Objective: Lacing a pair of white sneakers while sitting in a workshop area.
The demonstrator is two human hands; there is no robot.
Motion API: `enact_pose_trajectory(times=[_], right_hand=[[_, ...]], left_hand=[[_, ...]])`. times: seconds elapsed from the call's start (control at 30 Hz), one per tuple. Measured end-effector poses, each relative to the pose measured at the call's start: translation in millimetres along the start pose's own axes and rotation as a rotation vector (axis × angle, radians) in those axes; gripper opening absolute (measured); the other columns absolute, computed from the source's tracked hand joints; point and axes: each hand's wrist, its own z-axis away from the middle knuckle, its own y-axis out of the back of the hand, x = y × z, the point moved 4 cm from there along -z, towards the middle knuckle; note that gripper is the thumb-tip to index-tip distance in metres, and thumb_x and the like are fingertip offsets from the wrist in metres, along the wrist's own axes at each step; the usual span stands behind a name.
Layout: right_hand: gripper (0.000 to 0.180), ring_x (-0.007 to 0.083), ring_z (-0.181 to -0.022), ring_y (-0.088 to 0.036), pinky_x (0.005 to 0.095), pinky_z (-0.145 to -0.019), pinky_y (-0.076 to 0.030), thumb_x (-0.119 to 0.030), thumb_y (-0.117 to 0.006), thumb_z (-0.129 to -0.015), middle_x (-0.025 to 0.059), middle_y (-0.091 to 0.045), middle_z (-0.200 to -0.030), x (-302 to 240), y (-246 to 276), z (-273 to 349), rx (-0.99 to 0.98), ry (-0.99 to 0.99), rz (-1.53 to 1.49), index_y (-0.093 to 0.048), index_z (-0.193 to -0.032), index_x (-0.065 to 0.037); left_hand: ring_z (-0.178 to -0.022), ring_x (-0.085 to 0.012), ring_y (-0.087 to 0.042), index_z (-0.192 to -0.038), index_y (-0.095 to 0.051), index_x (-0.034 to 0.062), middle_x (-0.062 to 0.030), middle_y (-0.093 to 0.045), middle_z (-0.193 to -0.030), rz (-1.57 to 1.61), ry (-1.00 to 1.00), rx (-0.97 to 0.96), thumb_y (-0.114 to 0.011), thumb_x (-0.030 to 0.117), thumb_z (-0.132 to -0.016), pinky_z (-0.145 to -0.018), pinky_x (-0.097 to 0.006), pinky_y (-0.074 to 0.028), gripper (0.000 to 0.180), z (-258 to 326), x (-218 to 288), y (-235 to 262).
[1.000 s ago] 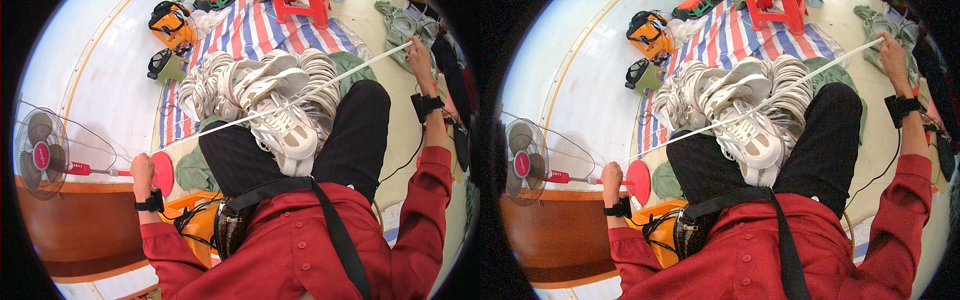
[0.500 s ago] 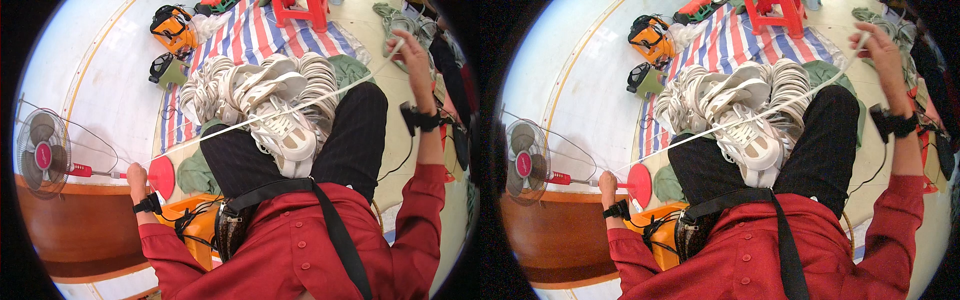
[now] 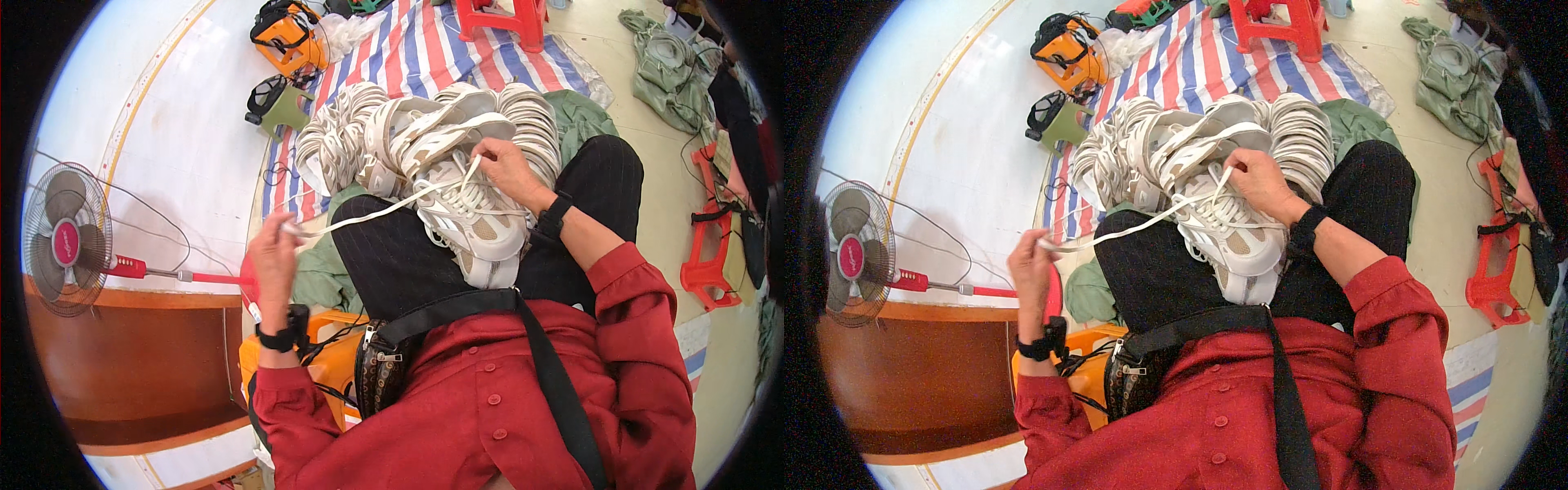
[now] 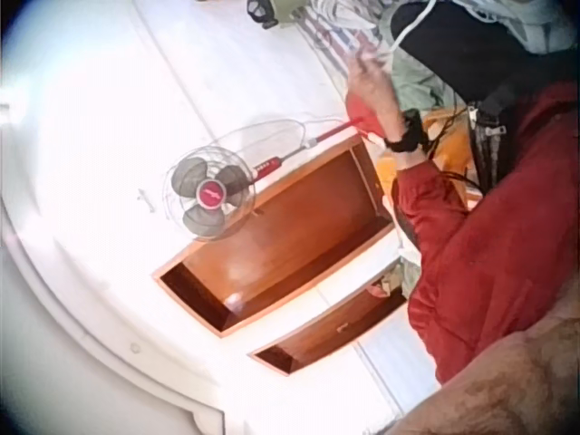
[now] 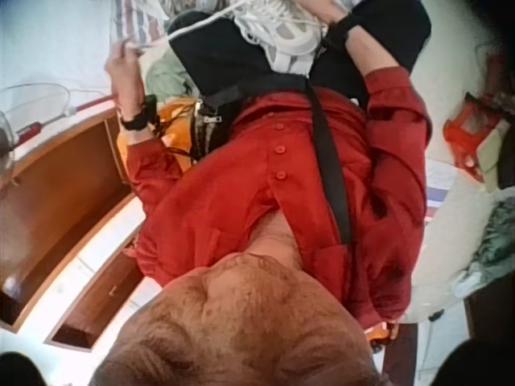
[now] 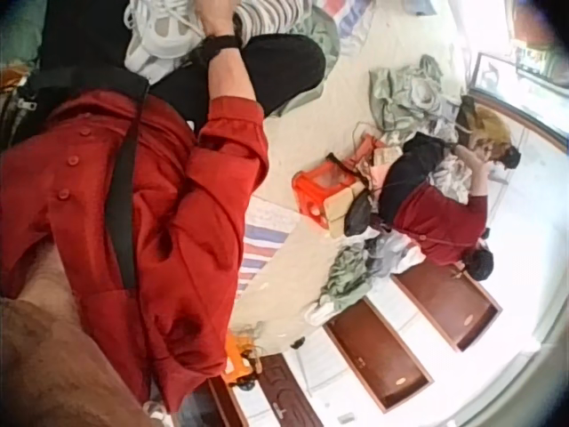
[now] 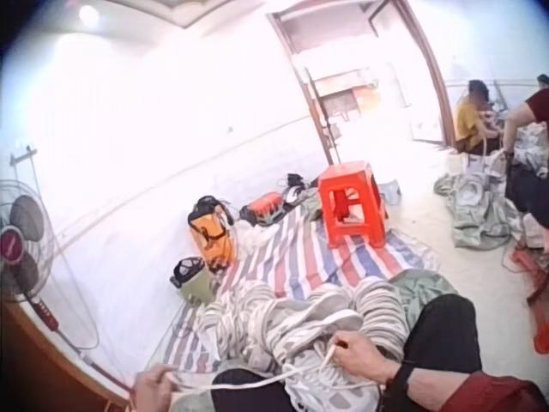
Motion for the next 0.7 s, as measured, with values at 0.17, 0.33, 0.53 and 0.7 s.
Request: enact_pose_trajectory(times=[0.17,0.33,0.53,0.7], right_hand=[[0.011,0.0138,-0.063,-0.054,0.0289,-0.06,-0.045,-0.009,-0.061,-0.082,0.0077,-0.061,-0.07,23,-4,2,-0.021,-0.04,-0.09,-0.064,-0.085,0.001],[0.01,0.0142,-0.064,-0.054,0.0287,-0.062,-0.045,-0.009,-0.062,-0.082,0.0084,-0.062,-0.071,22,-11,2,-0.034,-0.046,-0.097,-0.063,-0.086,0.001],[0.007,0.0076,-0.065,-0.051,0.0243,-0.061,-0.044,-0.007,-0.059,-0.086,-0.0003,-0.059,-0.071,13,-20,6,-0.017,-0.015,0.039,-0.062,-0.085,-0.001],[0.01,0.021,-0.064,-0.057,0.0317,-0.064,-0.046,-0.009,-0.058,-0.082,0.0117,-0.062,-0.071,24,-18,4,0.016,-0.058,-0.067,-0.063,-0.086,-0.001]], left_hand=[[-0.076,-0.0125,-0.064,-0.103,-0.062,0.0025,-0.0076,-0.067,-0.083,0.311,-0.041,-0.184,-0.044,-0.003,-0.091,-0.067,-0.025,-0.051,0.023,5,40,-97],[-0.077,-0.0103,-0.063,-0.1,-0.063,0.001,-0.0061,-0.067,-0.082,0.286,-0.085,-0.214,-0.048,0.003,-0.092,-0.068,-0.023,-0.048,0.016,-10,55,-154],[-0.076,-0.0089,-0.062,-0.096,-0.066,-0.0006,-0.0003,-0.065,-0.081,0.377,0.07,-0.21,-0.057,0.006,-0.09,-0.069,-0.021,-0.047,0.013,-8,13,-190],[-0.071,-0.0052,-0.059,-0.1,-0.064,-0.0022,-0.0026,-0.067,-0.081,0.627,0.213,-0.21,-0.055,0.004,-0.09,-0.062,-0.018,-0.044,0.015,-1,11,-204]])
